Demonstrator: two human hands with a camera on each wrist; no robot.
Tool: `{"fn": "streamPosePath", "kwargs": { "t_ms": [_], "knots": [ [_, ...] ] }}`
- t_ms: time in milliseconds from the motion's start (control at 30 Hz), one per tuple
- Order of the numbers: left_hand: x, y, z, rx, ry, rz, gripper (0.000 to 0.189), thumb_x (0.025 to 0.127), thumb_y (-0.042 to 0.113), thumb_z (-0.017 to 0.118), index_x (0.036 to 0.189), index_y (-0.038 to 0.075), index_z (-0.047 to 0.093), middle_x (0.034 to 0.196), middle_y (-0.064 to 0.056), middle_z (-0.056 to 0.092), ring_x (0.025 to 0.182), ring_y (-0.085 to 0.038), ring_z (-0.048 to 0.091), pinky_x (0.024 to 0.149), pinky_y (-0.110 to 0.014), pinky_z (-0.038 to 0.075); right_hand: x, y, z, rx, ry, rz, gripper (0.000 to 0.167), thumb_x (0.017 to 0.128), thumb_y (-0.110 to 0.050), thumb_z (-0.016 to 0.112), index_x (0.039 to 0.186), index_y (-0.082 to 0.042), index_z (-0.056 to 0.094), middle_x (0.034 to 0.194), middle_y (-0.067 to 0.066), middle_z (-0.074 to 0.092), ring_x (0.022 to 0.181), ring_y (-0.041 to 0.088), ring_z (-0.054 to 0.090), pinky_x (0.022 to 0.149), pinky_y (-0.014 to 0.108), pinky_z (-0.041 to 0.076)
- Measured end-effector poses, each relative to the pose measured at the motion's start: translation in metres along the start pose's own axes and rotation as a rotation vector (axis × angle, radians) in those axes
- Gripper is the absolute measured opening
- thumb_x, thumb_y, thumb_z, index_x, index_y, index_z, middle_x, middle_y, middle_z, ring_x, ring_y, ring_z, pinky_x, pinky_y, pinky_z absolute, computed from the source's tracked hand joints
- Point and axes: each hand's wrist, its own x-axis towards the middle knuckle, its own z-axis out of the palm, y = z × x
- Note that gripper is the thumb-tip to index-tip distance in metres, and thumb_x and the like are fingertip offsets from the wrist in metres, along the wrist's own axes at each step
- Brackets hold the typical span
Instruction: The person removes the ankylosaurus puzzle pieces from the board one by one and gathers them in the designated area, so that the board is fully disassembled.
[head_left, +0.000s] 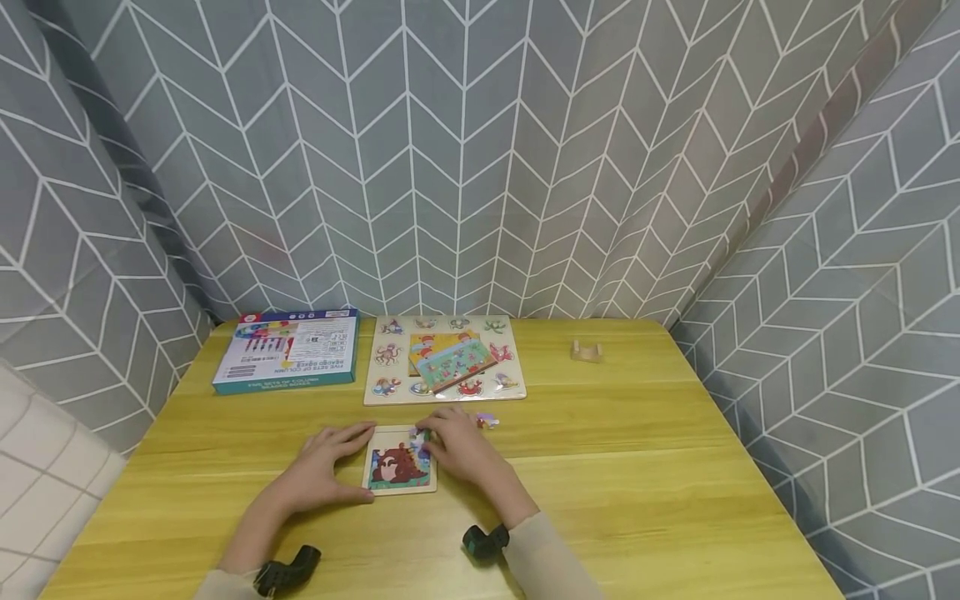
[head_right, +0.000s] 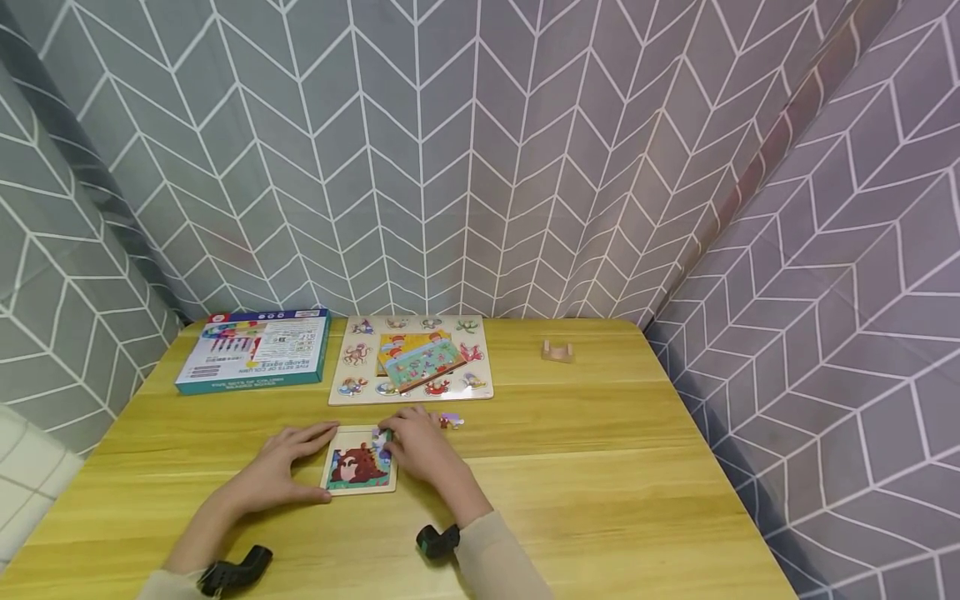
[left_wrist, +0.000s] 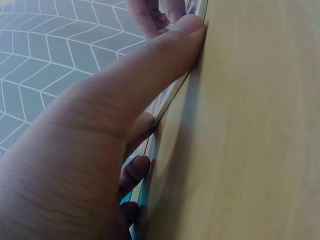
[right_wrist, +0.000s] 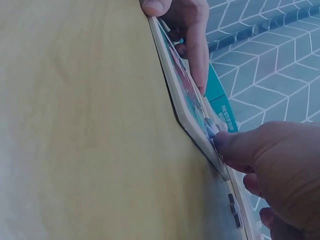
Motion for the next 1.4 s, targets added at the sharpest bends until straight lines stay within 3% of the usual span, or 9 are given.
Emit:
{"fn": "streamPosePath", "kwargs": {
  "t_ms": [267,467,600,833,1000,1267,1400],
  "knots": [
    [0.001,0.000,0.000,-0.013,-0.005,-0.003,0.109,0.073,0.067,0.088,0.160,0.015,0.050,0.168,-0.007,0.043,0.136,-0.039,0.044,0.113,-0.071,0.027,0.000,-0.002,-0.004,-0.024,-0.001,-0.035,0.029,0.103,-0.018,0.071,0.131,-0.014,0.075,0.129,0.004,0.071,0.125,0.024,0.059,0.101,0.041,0.045],
    [0.001,-0.001,-0.001,-0.019,-0.007,-0.005,0.109,0.073,0.067,0.089,0.160,0.015,0.050,0.167,-0.009,0.043,0.139,-0.041,0.043,0.114,-0.071,0.025,-0.002,0.004,-0.010,0.044,0.029,-0.018,0.029,0.104,-0.018,0.070,0.131,-0.009,0.071,0.126,0.005,0.072,0.120,0.024,0.061,0.105,0.042,0.048],
    [0.001,-0.001,-0.001,-0.018,-0.007,-0.006,0.110,0.073,0.068,0.088,0.161,0.015,0.049,0.168,-0.008,0.043,0.139,-0.040,0.042,0.114,-0.071,0.025,-0.010,0.025,-0.024,0.112,0.087,0.019,0.026,0.103,-0.015,0.071,0.128,-0.008,0.072,0.121,0.006,0.071,0.112,0.023,0.060,0.098,0.040,0.050],
    [0.001,-0.001,-0.001,-0.028,-0.011,-0.015,0.110,0.072,0.067,0.089,0.161,0.017,0.048,0.168,-0.007,0.042,0.142,-0.044,0.039,0.115,-0.073,0.024,-0.035,0.079,-0.053,0.216,0.183,0.100,0.028,0.101,-0.008,0.071,0.128,0.000,0.070,0.132,0.019,0.065,0.129,0.039,0.058,0.112,0.054,0.048],
    [0.000,0.000,-0.002,-0.034,-0.012,-0.014,0.109,0.072,0.066,0.090,0.161,0.017,0.049,0.168,-0.008,0.042,0.142,-0.046,0.039,0.115,-0.074,0.022,-0.052,0.107,-0.062,0.239,0.198,0.183,0.029,0.101,-0.007,0.072,0.129,0.000,0.071,0.129,0.018,0.067,0.124,0.037,0.063,0.108,0.053,0.051],
    [0.000,-0.001,-0.003,-0.039,-0.015,-0.018,0.109,0.072,0.067,0.089,0.161,0.018,0.049,0.169,-0.007,0.041,0.144,-0.048,0.037,0.115,-0.075,0.020,-0.062,0.124,-0.058,0.291,0.154,0.228,0.026,0.099,-0.006,0.074,0.125,-0.005,0.074,0.119,0.010,0.070,0.108,0.025,0.064,0.096,0.046,0.055],
    [0.001,-0.001,-0.002,-0.034,-0.013,-0.019,0.109,0.072,0.067,0.089,0.161,0.018,0.049,0.168,-0.006,0.042,0.142,-0.045,0.039,0.116,-0.074,0.020,-0.062,0.127,-0.054,0.280,0.133,0.217,0.025,0.099,-0.009,0.074,0.124,-0.007,0.076,0.120,0.008,0.070,0.108,0.023,0.064,0.095,0.045,0.055]
  ]
}}
